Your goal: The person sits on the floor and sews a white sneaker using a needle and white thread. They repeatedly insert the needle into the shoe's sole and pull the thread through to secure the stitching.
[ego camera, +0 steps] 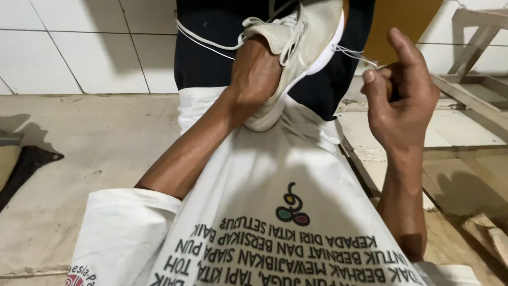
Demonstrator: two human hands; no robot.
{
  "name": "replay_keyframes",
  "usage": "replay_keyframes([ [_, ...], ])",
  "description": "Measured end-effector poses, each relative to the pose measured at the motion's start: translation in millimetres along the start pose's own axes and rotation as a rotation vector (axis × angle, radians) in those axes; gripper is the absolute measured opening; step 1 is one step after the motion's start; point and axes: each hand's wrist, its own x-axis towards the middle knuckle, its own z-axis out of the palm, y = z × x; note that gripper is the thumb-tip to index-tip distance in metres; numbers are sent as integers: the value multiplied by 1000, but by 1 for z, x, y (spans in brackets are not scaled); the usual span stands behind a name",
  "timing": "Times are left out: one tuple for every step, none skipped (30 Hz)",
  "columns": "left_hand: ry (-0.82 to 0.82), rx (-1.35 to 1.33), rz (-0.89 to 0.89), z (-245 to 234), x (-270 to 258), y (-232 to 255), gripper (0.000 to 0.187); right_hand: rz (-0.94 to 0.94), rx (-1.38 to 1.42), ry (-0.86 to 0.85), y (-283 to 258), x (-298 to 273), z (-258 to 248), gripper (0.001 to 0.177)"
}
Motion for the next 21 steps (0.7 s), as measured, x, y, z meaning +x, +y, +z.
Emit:
replay_keyframes([
  [1,0,5,7,-2,-5,28,-1,-2,5,3,-2,-3,42],
  [-44,16,-38,14,-4,-10,19,82,-120,-92,6,-3,-5,48],
  [-87,30,-83,22,-6,-15,12,167,-240,-191,9,-4,-8,55],
  [-86,28,-80,8,-1,-8,12,167,-243,-188,9,-5,-9,55],
  [-35,-48,-71,-7,1,-1,14,284,-265,-223,9,-7,-8,52],
  [15,-124,-62,-21,3,6,17,401,-285,-260,9,-8,-8,50],
  [17,-123,-64,-18,1,3,17,399,-285,-262,18,-15,-4,50],
  [13,-69,-38,-14,0,0,18,428,-162,-172,27,-22,-1,44],
  [8,-16,-8,-11,-2,-2,22,458,-39,-78,36,-30,3,37],
  [8,-16,-7,-11,-2,-3,22,457,-39,-77,36,-27,8,37],
  [1,-16,-2,-12,-2,-3,19,496,46,-3,37,-26,12,31],
  [-7,-16,4,-12,-2,-2,17,533,130,70,37,-24,16,24],
  [-6,-16,11,-15,-2,0,17,532,130,77,43,-21,21,24],
  [2,-37,15,-19,-3,1,17,528,211,133,48,-18,25,18],
  [13,-56,15,-23,-3,2,17,518,292,185,54,-12,30,12],
  [18,-55,19,-16,-2,-3,17,513,291,188,53,-5,29,12],
  [-9,0,38,-9,-4,-7,16,389,190,119,51,1,29,20],
  [-36,55,56,-2,-5,-11,16,265,89,51,50,7,28,29],
  [-30,55,57,-3,-6,-10,16,260,86,51,48,11,28,29],
  [-10,3,46,-4,-7,-9,19,178,3,-3,46,15,27,25],
  [10,-49,33,-5,-9,-8,23,95,-80,-59,44,19,26,21],
])
